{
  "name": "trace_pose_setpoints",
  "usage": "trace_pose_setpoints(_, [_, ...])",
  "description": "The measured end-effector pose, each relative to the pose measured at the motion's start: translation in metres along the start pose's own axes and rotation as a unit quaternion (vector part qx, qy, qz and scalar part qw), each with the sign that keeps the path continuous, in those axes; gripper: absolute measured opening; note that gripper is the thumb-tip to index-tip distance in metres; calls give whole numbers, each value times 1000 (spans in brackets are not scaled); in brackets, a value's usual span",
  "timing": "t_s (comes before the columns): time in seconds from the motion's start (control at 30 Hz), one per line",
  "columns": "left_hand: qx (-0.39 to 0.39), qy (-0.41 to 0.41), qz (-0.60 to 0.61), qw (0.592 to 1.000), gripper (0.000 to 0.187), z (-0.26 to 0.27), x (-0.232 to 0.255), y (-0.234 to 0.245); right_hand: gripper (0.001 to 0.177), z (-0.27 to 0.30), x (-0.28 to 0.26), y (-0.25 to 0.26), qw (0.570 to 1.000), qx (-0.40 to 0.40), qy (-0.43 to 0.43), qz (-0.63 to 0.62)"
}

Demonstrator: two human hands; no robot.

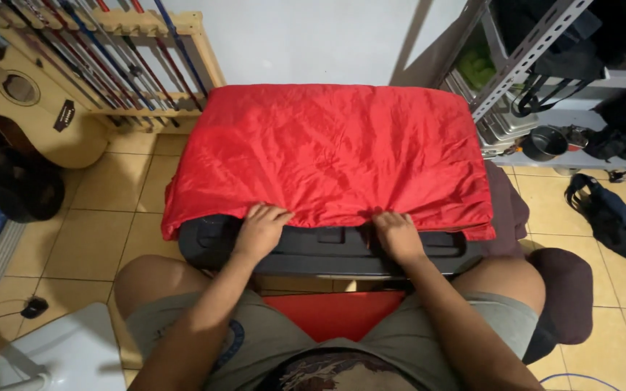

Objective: The person unfolds a red sleeping bag on a black bin, smooths the material by hand, and then stretches a maroon fabric cover over the bin.

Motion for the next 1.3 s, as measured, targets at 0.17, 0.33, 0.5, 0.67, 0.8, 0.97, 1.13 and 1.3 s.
trace_pose_setpoints(0.17, [-37, 67, 17, 997, 46, -7, 2, 11, 19, 0, -13, 63, 992, -56, -50, -101])
trace_pose_setpoints(0.33, [-65, 62, 76, 993, 53, -32, 61, 37, 18, 11, -28, 91, 991, -12, -62, -115])
trace_pose_setpoints(0.5, [63, -18, 181, 981, 28, -55, 132, 54, 11, 8, -37, 91, 990, 16, -25, -138])
trace_pose_setpoints(0.67, [12, 95, 258, 961, 36, -69, 147, 40, 3, 5, -50, 112, 985, 48, 4, -163])
trace_pose_setpoints(0.8, [-9, 141, 277, 950, 48, -70, 149, 35, 7, 7, -58, 121, 981, 98, 34, -165])
trace_pose_setpoints(0.97, [-11, 184, 281, 942, 27, -68, 135, 3, 4, 6, -67, 123, 973, 132, 59, -181])
trace_pose_setpoints(1.13, [-15, 258, 339, 905, 16, -58, 130, -12, 21, 7, -67, 113, 980, 122, 45, -152])
trace_pose_setpoints(1.3, [-35, 277, 392, 877, 7, -51, 124, -14, 25, 9, -69, 102, 986, 141, 56, -65])
Point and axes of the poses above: each hand's wrist, its own z-axis away from the middle knuckle, its own y-axis out of the back of the hand, x = y × z, the point moved 8 cm from there along -z, towards the middle knuckle, and after that the axes turned 2 degrees about -x, right-handed, at the moved point
